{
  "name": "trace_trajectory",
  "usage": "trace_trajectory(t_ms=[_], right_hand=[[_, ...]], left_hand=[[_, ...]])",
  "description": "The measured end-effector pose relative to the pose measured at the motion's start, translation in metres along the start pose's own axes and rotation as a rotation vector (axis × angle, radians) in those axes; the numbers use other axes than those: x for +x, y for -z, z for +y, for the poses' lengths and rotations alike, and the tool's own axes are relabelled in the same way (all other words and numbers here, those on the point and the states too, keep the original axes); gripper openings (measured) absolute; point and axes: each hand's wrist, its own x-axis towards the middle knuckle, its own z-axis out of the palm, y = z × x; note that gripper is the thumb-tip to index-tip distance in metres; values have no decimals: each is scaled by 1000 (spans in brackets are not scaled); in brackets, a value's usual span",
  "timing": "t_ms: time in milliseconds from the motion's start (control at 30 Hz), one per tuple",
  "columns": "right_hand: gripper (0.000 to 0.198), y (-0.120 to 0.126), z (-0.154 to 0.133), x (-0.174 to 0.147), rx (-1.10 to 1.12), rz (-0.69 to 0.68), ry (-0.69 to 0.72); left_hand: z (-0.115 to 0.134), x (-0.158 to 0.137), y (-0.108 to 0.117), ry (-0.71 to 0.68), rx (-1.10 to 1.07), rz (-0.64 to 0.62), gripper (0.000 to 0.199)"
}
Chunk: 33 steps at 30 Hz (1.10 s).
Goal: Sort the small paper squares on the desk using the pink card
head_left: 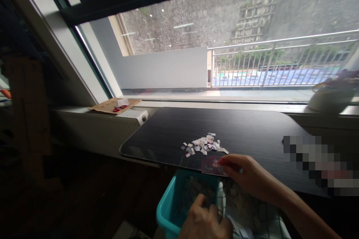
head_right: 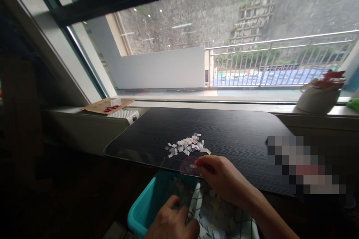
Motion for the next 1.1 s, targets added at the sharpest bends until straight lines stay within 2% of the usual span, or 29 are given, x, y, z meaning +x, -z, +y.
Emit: trace_trajectory(t_ms=[100, 200, 467, 833, 1100], right_hand=[[27, 10, 11, -2, -22, 74, -45], [30, 18, 25, -1, -51, 124, -83], [29, 15, 41, 3, -53, 140, -86], [31, 19, 45, -2, -34, 135, -124], [29, 1, 30, 4, 27, 73, -77]], left_hand=[[-3, -4, 2, 7, 2, -32, 17], [-8, -8, 4, 35, -5, -12, 17], [-20, -13, 12, 60, -19, 33, 19], [-19, -16, 13, 57, -13, -22, 18], [-10, -6, 1, 65, 32, 93, 20]])
